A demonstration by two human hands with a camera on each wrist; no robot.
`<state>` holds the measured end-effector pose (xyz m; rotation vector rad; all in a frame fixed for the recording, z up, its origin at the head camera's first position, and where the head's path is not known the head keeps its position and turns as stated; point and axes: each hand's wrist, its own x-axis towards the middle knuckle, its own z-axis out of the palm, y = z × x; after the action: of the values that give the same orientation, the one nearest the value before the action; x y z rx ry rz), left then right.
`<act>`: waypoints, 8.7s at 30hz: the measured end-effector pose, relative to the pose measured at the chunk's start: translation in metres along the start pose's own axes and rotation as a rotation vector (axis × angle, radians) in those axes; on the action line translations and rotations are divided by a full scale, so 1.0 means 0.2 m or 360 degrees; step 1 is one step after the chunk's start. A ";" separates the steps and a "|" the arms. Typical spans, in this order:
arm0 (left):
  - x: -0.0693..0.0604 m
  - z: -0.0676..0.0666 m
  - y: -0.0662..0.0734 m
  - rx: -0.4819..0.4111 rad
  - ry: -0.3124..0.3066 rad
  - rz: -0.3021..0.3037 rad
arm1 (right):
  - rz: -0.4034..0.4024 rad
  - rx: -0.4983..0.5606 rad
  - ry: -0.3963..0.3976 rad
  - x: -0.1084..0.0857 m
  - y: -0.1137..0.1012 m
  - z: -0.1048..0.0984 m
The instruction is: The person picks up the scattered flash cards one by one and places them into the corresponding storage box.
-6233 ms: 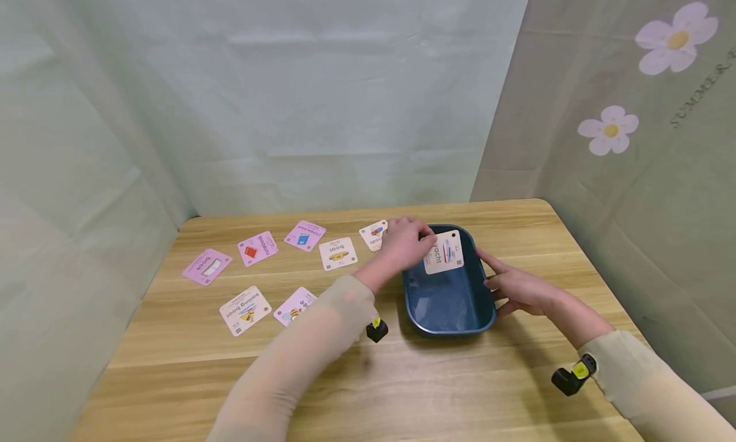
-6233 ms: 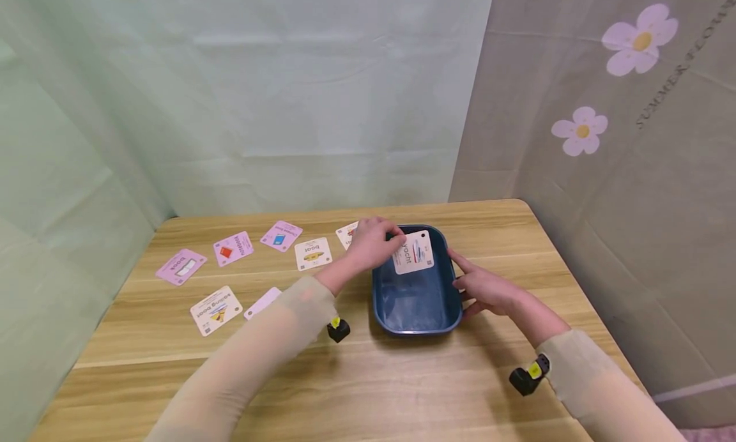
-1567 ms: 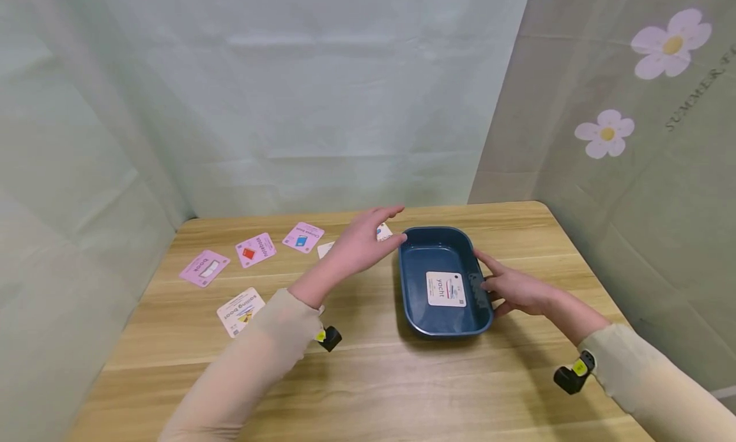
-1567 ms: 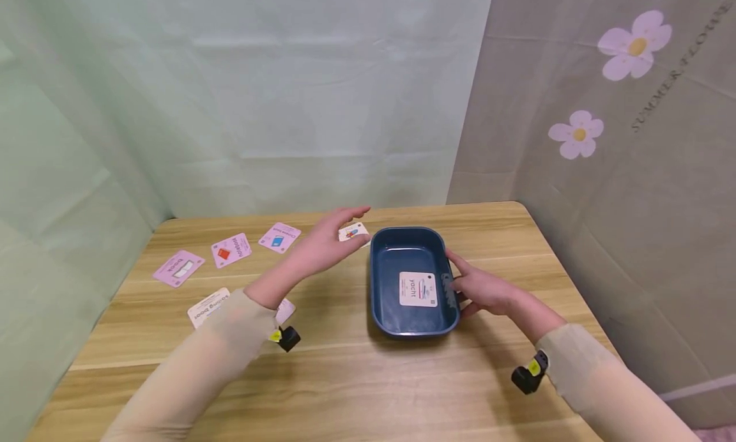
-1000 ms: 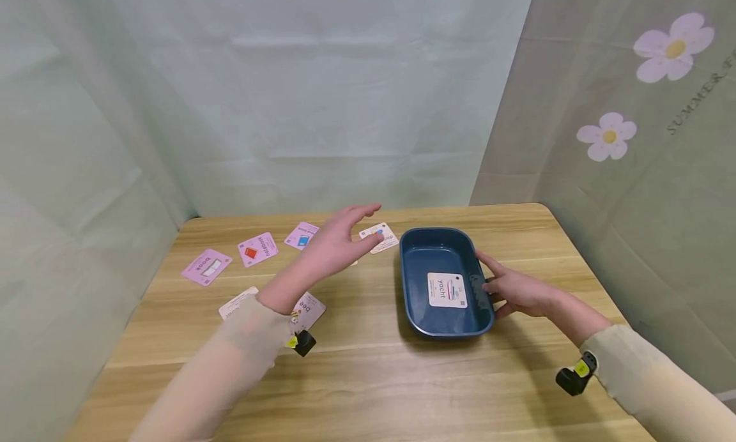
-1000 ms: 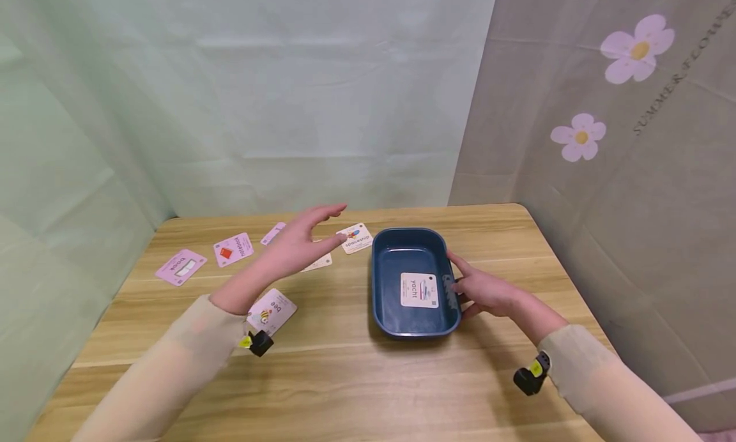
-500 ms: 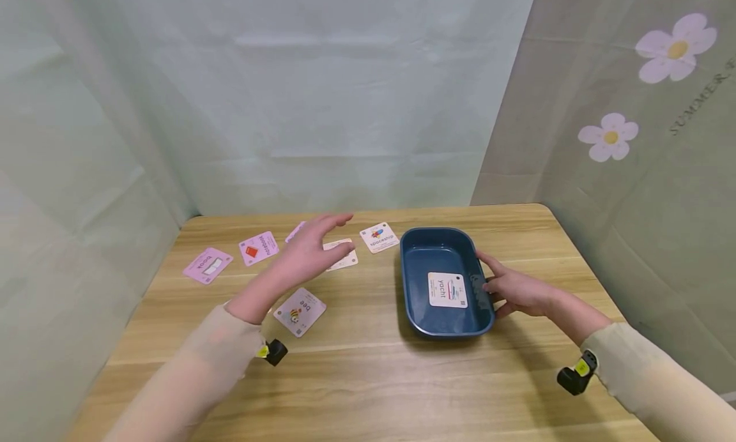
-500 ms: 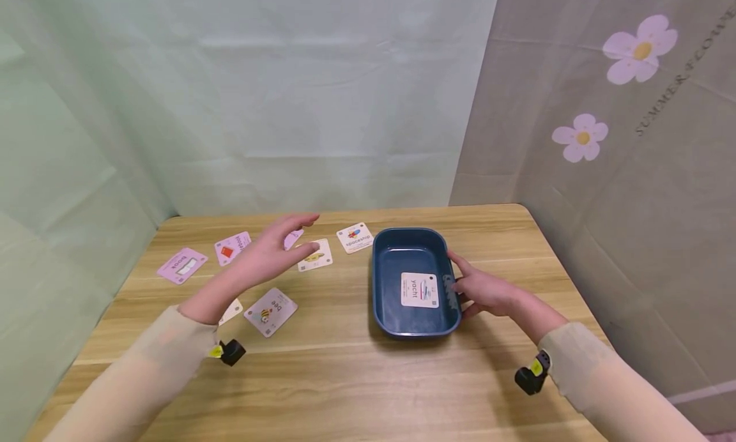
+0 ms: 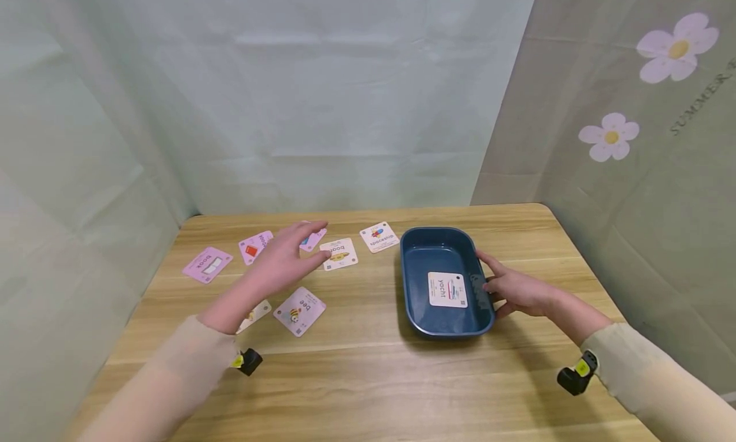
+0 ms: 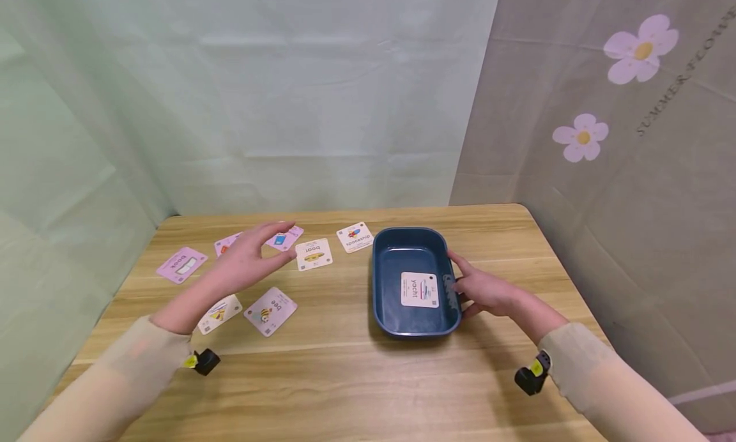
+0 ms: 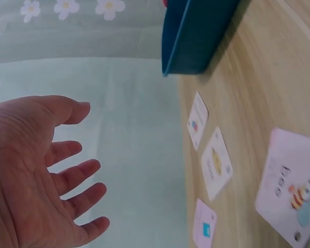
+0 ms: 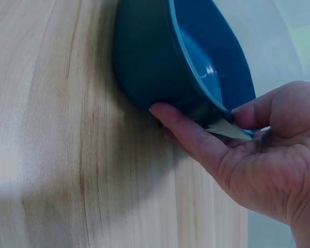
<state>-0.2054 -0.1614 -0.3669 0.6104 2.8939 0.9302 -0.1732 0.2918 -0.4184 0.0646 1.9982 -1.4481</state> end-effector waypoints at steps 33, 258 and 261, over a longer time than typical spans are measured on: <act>-0.20 0.04 -0.28 0.0143 0.0014 -0.0134 | -0.0006 0.0003 0.0020 0.00 0.01 0.01; -0.35 0.20 -0.37 -0.0227 0.0249 -0.0379 | -0.0011 -0.0020 0.0005 0.00 0.01 0.01; -0.35 0.19 -0.36 -0.0243 0.0264 -0.0362 | -0.0009 -0.0027 0.0008 0.00 0.01 0.01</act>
<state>-0.1613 -0.2202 -0.4450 0.1970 2.9125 1.2025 -0.1720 0.2908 -0.4201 0.0551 2.0160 -1.4356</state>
